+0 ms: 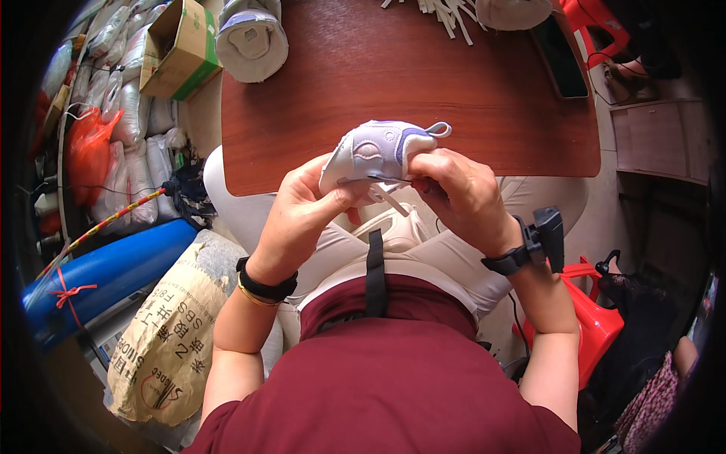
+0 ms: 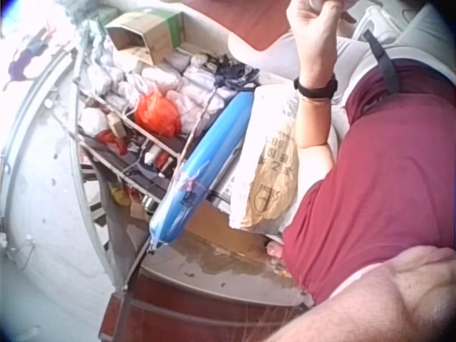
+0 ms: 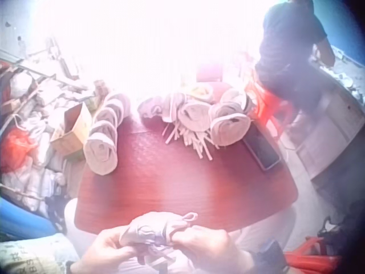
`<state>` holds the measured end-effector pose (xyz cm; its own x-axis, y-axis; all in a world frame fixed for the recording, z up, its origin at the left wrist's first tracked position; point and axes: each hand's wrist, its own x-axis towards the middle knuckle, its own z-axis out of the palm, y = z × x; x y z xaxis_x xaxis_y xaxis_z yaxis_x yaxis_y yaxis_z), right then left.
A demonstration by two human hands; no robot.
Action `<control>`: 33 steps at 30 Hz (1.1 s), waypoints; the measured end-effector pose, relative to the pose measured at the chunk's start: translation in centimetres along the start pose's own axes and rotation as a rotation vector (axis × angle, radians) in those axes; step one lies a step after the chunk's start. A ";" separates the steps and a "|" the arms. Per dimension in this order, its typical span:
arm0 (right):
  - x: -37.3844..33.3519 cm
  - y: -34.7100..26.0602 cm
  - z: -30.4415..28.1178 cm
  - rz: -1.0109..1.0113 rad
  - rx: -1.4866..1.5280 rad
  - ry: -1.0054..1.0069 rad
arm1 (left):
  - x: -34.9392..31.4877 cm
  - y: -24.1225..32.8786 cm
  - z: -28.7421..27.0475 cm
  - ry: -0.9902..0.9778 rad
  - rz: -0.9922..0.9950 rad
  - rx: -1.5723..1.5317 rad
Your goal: Using a small tool to adjust or pull material through a shoe upper component at a manufacturing station.
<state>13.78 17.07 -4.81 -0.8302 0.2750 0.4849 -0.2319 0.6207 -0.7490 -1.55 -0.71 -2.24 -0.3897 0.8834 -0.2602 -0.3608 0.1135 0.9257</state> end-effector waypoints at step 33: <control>1.8 -3.5 0.9 0.673 0.572 0.109 | -0.3 1.8 1.7 -0.008 -0.143 0.008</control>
<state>12.68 14.75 -1.69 -0.8355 0.5359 -0.1213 0.0459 -0.1520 -0.9873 -0.64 0.06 0.01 -0.3278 0.8618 -0.3872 -0.4057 0.2417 0.8814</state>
